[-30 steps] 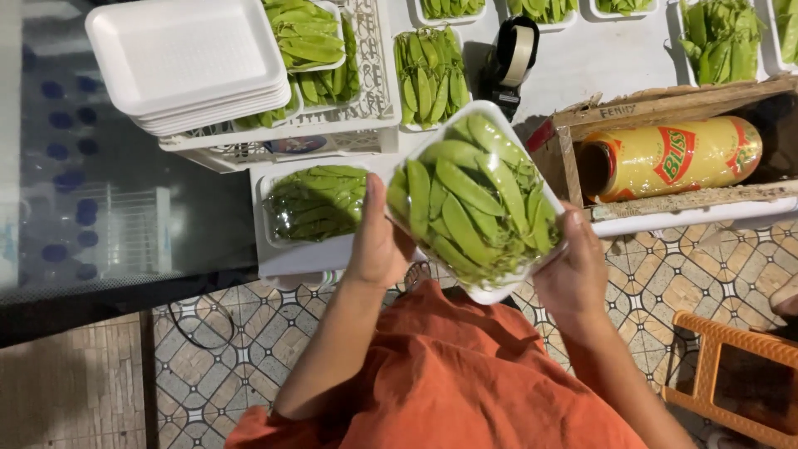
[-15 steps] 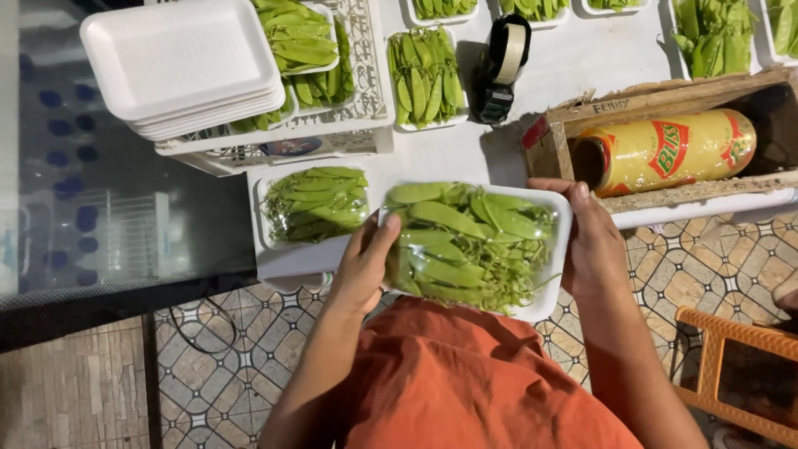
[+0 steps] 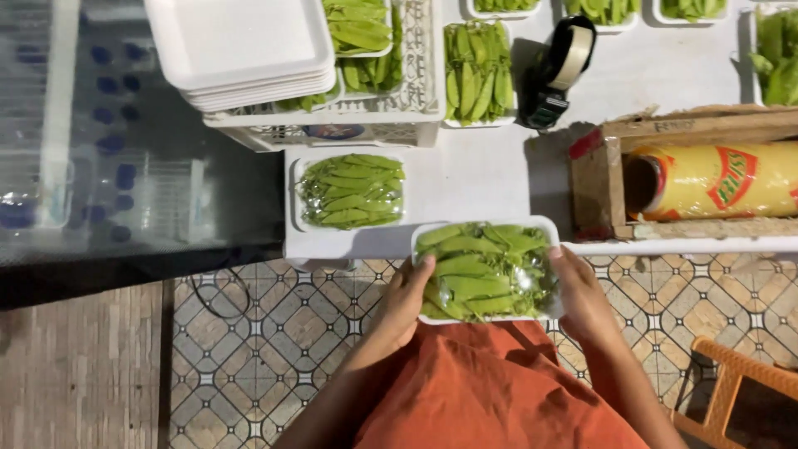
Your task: Packaging green beans into foam trays and wrapping them with plastic film using a manual dispenser.
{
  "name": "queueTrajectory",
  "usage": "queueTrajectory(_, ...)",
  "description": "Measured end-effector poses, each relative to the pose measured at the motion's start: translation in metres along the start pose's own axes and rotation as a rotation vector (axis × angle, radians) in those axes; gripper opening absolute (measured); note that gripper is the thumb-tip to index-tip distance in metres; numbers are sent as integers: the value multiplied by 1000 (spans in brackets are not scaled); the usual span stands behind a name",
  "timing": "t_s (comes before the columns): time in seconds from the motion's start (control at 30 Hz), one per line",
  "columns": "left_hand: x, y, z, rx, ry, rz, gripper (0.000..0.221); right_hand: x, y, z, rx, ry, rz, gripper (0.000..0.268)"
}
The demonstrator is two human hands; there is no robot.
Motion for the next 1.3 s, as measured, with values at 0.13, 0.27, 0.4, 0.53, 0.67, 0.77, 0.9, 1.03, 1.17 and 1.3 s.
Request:
queueTrajectory(0.13,4,-1,-26,43,-88,-59,89,1,-22,34,-115,68,-87,72)
queueTrajectory(0.27,54,8,-71,280,-165,58,91,-74,17,92,-283,44,-181,82)
queueTrajectory(0.4,80,-18,-139,523,-344,176,86,-98,-17,161,-492,-157,-373,63)
queueTrajectory(0.53,107,-43,-175,621,-372,293,70,-109,-47,210,-529,-210,-402,66)
queueTrajectory(0.67,104,-93,-221,655,-380,362,70,-99,-95,240,-505,-160,-396,61)
queueTrajectory(0.77,106,-108,-234,676,-362,365,69,-113,-87,237,-492,-152,-392,52)
queueTrajectory(0.9,107,-119,-239,684,-349,381,59,-114,-92,237,-490,-161,-385,39)
queueTrajectory(1.03,103,-129,-246,693,-338,394,56,-115,-90,237,-489,-153,-379,34)
queueTrajectory(1.17,108,-124,-242,685,-331,394,54,-122,-81,234,-506,-150,-374,27)
queueTrajectory(1.3,111,-117,-233,673,-305,384,51,-128,-72,231,-526,-152,-359,30)
Point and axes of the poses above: each hand's wrist, its own y-axis away from the middle knuckle, its own z-axis out of the palm, x = y × z, the point moved 9 cm from there along -y, towards the middle knuckle, and after that the axes turned 4 degrees about -z, right-handed, at the moved point
